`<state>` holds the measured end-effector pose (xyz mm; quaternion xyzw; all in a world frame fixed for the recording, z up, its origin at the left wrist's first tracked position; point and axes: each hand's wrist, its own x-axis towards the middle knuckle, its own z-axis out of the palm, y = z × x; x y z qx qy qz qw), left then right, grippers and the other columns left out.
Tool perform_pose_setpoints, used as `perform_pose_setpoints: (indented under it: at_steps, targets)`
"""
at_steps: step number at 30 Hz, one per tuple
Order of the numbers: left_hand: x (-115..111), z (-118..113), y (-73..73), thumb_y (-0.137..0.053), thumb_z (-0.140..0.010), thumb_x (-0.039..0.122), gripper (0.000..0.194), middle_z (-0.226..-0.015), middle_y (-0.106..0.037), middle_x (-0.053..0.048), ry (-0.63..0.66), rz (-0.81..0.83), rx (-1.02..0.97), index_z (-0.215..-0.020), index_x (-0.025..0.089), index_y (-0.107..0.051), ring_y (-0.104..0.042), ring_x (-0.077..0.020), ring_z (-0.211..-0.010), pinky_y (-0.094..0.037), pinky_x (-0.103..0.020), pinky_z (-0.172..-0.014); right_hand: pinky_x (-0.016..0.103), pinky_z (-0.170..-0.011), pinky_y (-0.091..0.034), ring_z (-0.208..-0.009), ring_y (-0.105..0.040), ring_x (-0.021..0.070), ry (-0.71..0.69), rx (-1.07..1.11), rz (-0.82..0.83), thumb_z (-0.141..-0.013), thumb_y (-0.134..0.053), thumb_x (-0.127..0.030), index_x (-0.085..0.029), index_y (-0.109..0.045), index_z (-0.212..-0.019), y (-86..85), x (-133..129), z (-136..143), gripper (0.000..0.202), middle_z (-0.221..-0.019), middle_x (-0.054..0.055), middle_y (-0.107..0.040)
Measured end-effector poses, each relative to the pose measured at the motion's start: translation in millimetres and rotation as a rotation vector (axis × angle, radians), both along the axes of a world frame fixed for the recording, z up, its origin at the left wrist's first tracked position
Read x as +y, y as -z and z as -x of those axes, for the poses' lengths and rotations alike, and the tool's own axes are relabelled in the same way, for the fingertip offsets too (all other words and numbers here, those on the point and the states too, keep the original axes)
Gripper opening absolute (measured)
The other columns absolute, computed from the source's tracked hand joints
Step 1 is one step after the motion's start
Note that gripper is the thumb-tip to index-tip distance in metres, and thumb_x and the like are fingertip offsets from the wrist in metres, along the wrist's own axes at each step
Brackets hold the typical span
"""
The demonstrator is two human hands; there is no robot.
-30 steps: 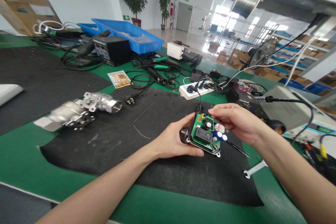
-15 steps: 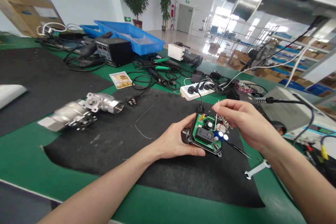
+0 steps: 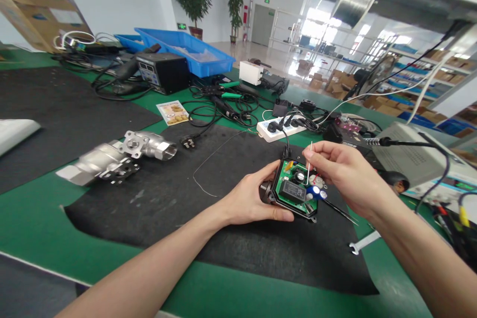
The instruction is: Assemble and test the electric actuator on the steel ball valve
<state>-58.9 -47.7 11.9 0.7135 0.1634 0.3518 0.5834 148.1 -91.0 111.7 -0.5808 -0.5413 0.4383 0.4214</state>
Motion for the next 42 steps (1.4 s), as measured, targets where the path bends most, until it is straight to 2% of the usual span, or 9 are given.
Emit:
perform_pose_setpoints:
  at_steps: [12,21,36,39,42]
  targets:
    - [0,-1,0.3,-0.095,-0.068,0.039,0.101,-0.138,-0.067,-0.008,-0.006,0.011,0.01,-0.153,0.022,-0.043,-0.064,-0.0307,-0.127,-0.049,-0.039,-0.111,0.023,-0.051,-0.034,-0.059,-0.046,0.0099,0.072,-0.062,-0.038,-0.093,-0.071,-0.048,-0.018,-0.064,-0.093,-0.1,-3,11,0.031,-0.071,-0.003,-0.057]
    - [0,-2,1.2,-0.096,-0.066,0.04,0.102,-0.136,-0.068,-0.008,-0.01,0.034,0.009,-0.152,0.023,-0.045,-0.066,-0.0321,-0.125,-0.051,-0.042,-0.109,0.023,-0.055,-0.038,-0.063,-0.049,0.0108,0.071,-0.155,-0.13,-0.096,-0.067,-0.044,-0.019,-0.064,-0.098,1.9,-4,10,0.026,-0.074,-0.002,-0.058]
    - [0,-1,1.0,-0.095,-0.068,0.036,0.103,-0.141,-0.065,-0.007,0.003,0.005,-0.018,-0.155,0.022,-0.042,-0.061,-0.029,-0.132,-0.047,-0.036,-0.113,0.022,-0.049,-0.033,-0.057,-0.046,0.0085,0.113,-0.08,-0.048,-0.096,-0.069,-0.043,-0.018,-0.066,-0.103,3.6,-6,10,0.027,-0.073,-0.003,-0.058]
    - [1,-1,1.5,-0.095,-0.068,0.036,0.103,-0.143,-0.064,-0.008,0.008,0.008,-0.028,-0.155,0.022,-0.042,-0.062,-0.0291,-0.131,-0.047,-0.037,-0.114,0.021,-0.049,-0.036,-0.06,-0.051,0.0095,0.123,-0.115,-0.106,-0.096,-0.069,-0.044,-0.02,-0.066,-0.107,4.1,-10,9,0.026,-0.075,-0.002,-0.062]
    - [1,-1,2.9,-0.095,-0.069,0.036,0.103,-0.145,-0.063,-0.008,0.018,0.011,-0.03,-0.155,0.023,-0.041,-0.063,-0.0294,-0.13,-0.047,-0.039,-0.114,0.021,-0.058,-0.045,-0.069,-0.06,0.0118,0.152,-0.237,-0.268,-0.096,-0.07,-0.043,-0.021,-0.068,-0.104,1.4,-17,8,0.023,-0.079,-0.001,-0.067]
